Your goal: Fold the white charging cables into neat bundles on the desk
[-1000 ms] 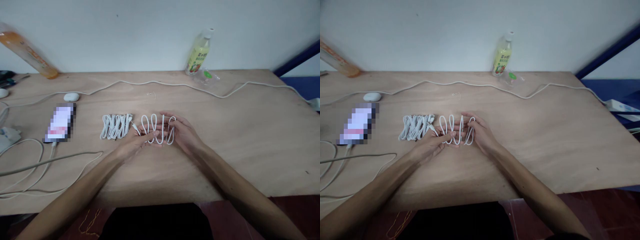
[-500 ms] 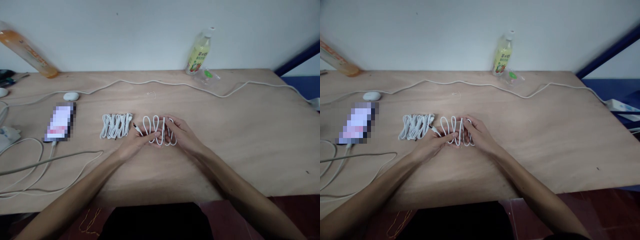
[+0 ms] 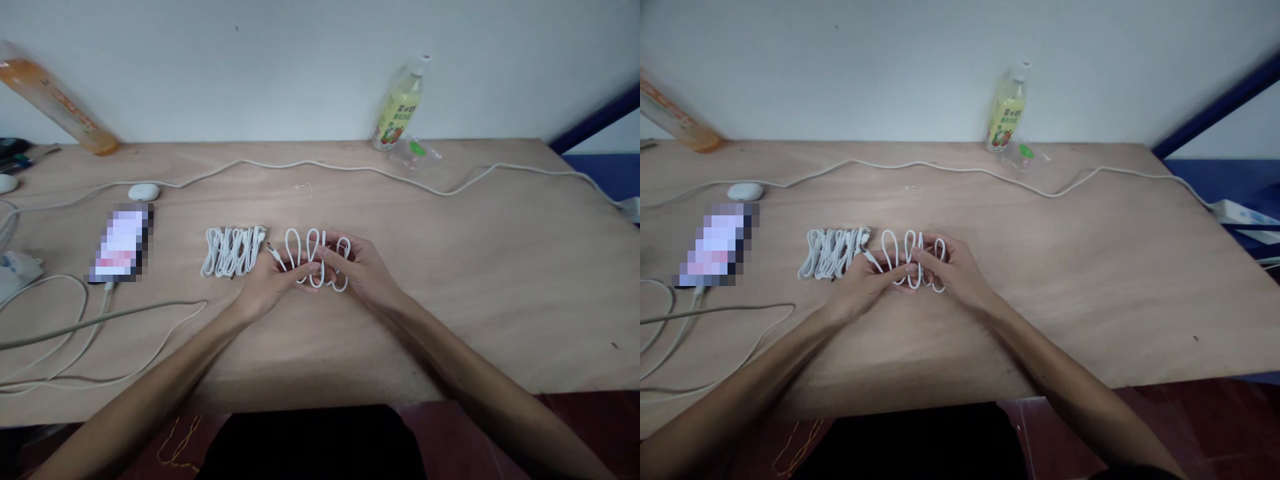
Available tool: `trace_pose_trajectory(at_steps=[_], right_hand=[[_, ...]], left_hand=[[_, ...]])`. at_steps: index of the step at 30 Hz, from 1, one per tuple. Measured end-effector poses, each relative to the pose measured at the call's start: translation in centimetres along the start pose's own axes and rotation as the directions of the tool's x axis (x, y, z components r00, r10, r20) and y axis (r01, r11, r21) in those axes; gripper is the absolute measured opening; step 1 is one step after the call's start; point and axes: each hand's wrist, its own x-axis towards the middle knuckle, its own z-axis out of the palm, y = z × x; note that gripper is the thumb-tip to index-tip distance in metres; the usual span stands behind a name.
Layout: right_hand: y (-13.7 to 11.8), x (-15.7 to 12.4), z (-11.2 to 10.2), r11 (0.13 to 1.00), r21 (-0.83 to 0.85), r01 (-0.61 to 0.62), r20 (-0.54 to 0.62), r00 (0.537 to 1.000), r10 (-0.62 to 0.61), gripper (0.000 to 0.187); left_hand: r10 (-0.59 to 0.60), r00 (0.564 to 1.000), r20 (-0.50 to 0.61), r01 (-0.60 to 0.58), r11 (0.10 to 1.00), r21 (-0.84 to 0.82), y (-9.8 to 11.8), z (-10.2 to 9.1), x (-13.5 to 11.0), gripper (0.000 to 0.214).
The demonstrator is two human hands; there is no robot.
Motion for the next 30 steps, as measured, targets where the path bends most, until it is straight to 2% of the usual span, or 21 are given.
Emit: trace_pose_trajectory(at_steps=[6, 10, 16, 19, 22, 24, 30], right_hand=[[-0.2, -0.1, -0.1, 0.999, 0.035, 0.023, -0.002, 1.000, -0.023, 0.036], [-0.4, -0.1, 0.0, 0.993, 0.114, 0.011, 0.013, 1.000, -0.012, 0.038], [-0.5, -0.1, 0.1, 0.983, 0.180, -0.040, 0.023, 0.999, 0.036, 0.046], [-0.3, -0.1, 0.1, 0.987, 0.159, -0.038, 0.016, 0.999, 0.036, 0.050], [-0.1, -0.1, 0.0, 0.991, 0.132, -0.039, -0.029, 0.999, 0.044, 0.051], [0.1, -0.1, -0.1, 0.994, 0.100, -0.046, -0.063, 0.997, 0.053, 0.051], [1.2, 0.4, -0.3, 0.987, 0.128, -0.095, -0.040, 0.994, 0.101, 0.061]], left_hand=[[0.055, 0.998, 0.013, -0.055, 0.998, 0.011, 0.1, 0.1, 0.1, 0.035], [0.112, 0.992, 0.063, -0.117, 0.990, 0.082, 0.2, 0.0, 0.2, 0.031], [0.106, 0.988, 0.110, -0.119, 0.985, 0.127, 0.6, 0.2, 0.1, 0.030], [0.078, 0.989, 0.124, -0.087, 0.994, 0.066, 0.2, 0.3, 0.1, 0.031], [-0.031, 0.992, 0.124, 0.041, 0.996, -0.075, -0.4, 0.3, 0.2, 0.040], [-0.061, 0.991, 0.120, 0.076, 0.989, -0.129, -0.6, 0.3, 0.1, 0.044], [-0.055, 0.992, 0.113, 0.084, 0.959, -0.272, -0.3, 0.1, 0.1, 0.046]])
